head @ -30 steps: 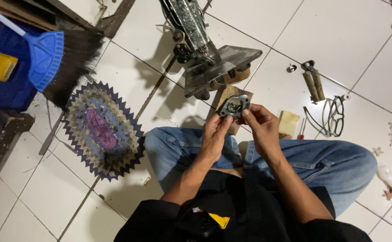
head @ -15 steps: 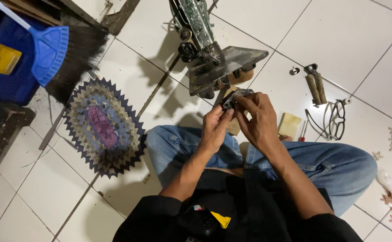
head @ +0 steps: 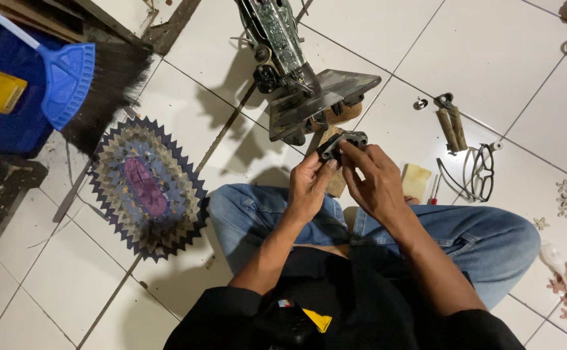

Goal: The person sits on the floor and repairs a sewing machine. They use a wooden block to clean the machine's base, then use a screwdriver to tighten a screw on a metal part. The person handles various small metal components and tools during the process.

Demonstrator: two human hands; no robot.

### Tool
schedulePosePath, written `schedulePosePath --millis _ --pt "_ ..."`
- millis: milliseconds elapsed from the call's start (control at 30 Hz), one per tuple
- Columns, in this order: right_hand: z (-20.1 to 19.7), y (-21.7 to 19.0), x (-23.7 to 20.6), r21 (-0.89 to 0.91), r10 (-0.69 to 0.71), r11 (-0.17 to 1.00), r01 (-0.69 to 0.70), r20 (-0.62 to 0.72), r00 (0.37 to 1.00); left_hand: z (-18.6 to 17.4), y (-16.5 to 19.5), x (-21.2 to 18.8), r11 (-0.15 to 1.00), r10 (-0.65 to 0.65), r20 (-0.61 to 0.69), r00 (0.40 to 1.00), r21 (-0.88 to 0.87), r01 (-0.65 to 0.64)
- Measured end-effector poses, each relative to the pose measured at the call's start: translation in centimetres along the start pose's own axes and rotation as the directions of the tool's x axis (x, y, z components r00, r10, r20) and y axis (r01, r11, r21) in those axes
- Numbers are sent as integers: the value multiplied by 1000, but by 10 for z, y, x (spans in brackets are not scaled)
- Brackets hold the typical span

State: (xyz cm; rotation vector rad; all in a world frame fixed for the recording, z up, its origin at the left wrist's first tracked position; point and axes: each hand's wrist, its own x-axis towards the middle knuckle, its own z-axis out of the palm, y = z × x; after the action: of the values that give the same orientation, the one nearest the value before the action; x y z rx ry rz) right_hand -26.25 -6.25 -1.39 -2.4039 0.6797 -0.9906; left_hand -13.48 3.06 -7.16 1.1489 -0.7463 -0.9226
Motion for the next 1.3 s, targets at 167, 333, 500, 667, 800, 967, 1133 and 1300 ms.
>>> schedulePosePath --millis 167,333,500,667,800,967,1133,1300 --pt "-2 -2 -4 33 -41 999 41 9 999 -2 0 -1 997 82 35 996 6 -82" --pt "-8 3 1 -76 -168 981 177 108 980 -7 2 -3 996 -8 -13 1000 92 9" --pt "-5 7 -5 -94 -200 974 207 82 976 -5 2 -3 1000 6 15 1000 -7 -6" --pt "11 21 -16 158 220 967 -199 -128 967 -1 -1 2 997 -19 -24 1000 -73 17" --pt "35 38 -13 670 595 493 -555 206 777 -2 -3 6 993 -52 -70 996 -109 44" --pt "54 51 4 841 564 264 -472 262 783 -4 -5 17 986 -31 -160 987 -166 4" --pt "65 49 24 851 568 303 -428 199 799 -1 -1 26 957 -73 -250 966 -291 -3" --pt "69 39 32 817 620 406 -410 84 780 -2 -3 34 956 -199 -365 909 -275 98"
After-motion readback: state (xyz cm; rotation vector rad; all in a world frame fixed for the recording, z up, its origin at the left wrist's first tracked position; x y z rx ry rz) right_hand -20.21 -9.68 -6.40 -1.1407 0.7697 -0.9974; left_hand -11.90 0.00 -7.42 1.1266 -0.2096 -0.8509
